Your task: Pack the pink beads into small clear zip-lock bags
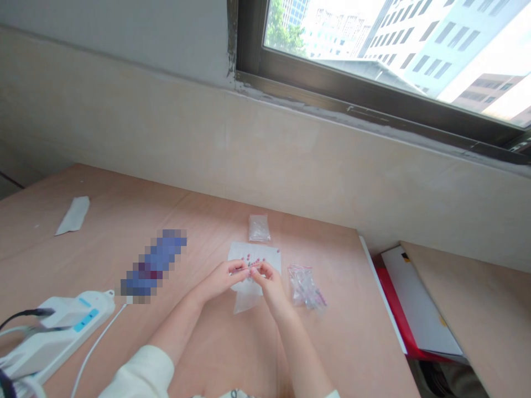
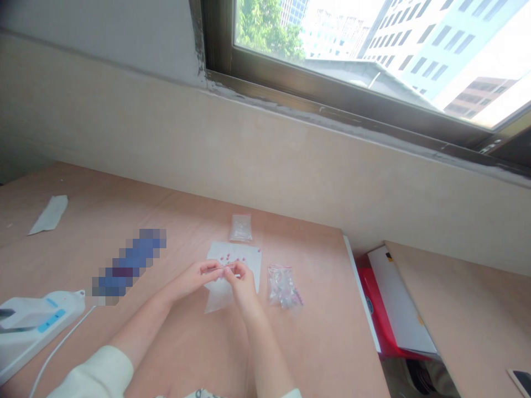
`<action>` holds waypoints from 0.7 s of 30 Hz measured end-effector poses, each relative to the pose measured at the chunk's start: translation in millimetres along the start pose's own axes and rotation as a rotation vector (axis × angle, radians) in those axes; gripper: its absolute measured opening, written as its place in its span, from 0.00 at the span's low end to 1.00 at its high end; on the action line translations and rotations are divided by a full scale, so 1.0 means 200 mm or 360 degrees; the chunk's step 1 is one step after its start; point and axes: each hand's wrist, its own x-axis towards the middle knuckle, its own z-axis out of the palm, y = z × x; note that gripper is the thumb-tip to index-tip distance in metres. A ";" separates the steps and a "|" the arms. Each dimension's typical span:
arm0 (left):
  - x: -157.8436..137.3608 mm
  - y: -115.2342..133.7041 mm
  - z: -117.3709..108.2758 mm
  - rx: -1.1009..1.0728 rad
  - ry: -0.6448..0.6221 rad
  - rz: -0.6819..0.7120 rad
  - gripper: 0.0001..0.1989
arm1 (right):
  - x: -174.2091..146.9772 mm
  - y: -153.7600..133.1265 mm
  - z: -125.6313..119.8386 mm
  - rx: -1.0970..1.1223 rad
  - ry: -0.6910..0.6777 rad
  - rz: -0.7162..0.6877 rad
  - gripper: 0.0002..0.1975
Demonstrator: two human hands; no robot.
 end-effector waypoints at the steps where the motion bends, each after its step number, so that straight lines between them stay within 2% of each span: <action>1: 0.00 0.00 0.00 0.0003 -0.0013 -0.0004 0.14 | 0.00 0.00 0.00 0.0009 0.0017 0.0009 0.07; 6: 0.00 -0.03 -0.02 -0.0118 0.0049 -0.0121 0.15 | 0.01 -0.01 -0.04 0.0008 0.0189 0.0063 0.07; 10: 0.01 -0.05 -0.03 -0.0117 0.0154 -0.0127 0.15 | 0.01 -0.02 -0.02 0.0033 0.0161 0.0035 0.10; 16: 0.00 -0.05 -0.03 -0.0115 -0.0035 -0.0143 0.14 | 0.03 0.03 -0.01 0.0016 0.0182 0.0072 0.13; 21: 0.00 -0.06 -0.03 -0.0091 0.0031 -0.0081 0.14 | 0.06 0.08 -0.01 0.0008 0.0292 0.0149 0.14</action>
